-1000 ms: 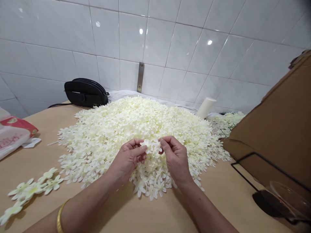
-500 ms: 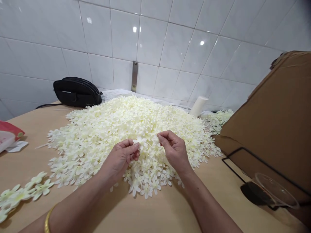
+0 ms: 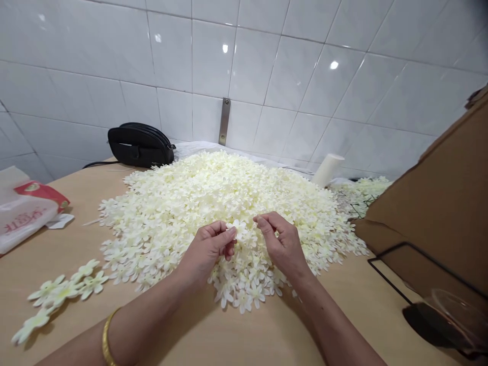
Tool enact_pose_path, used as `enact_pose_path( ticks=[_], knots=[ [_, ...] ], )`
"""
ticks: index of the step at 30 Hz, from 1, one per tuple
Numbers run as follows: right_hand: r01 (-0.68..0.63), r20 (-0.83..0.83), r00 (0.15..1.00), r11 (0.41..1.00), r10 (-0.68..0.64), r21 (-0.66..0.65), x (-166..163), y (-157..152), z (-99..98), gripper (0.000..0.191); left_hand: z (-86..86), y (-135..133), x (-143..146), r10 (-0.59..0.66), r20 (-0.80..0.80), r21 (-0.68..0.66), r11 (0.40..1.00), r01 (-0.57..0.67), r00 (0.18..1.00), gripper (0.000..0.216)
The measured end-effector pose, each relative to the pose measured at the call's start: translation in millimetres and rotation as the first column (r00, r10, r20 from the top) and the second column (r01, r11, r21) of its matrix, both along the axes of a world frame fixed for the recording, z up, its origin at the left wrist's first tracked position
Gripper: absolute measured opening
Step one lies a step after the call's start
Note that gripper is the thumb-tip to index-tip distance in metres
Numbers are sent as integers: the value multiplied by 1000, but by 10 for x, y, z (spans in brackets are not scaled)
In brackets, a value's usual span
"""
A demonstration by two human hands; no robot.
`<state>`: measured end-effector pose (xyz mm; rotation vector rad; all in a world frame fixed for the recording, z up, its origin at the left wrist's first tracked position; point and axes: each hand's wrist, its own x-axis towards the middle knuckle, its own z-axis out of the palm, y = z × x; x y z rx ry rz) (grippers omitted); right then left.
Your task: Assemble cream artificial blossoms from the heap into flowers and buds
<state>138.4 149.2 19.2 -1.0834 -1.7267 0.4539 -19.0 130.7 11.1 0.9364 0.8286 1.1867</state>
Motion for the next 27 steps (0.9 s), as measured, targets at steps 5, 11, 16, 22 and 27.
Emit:
enact_pose_path(
  ticks=[5,11,16,22,27],
  knots=[
    [-244,-242,953,932,181,-267,-104,-80,-22,20,-40,-8,7,-51,-44,61,997,53,998,22],
    [-226,-314,941,923,125,-310,-126,-173,8,17,-54,-24,16,-119,-20,79,990,120,993,13],
    [-44,-155,988,975,10,-219,-204,-221,4,21,-48,-35,23,-131,-4,79,988,131,991,16],
    [93,-61,994,995,-95,-33,-268,-223,-94,24,-34,-35,42,-116,41,25,993,115,992,19],
    [93,-100,992,987,-80,133,-236,-224,-73,19,-16,-21,59,-77,84,-50,995,82,993,25]
  ],
)
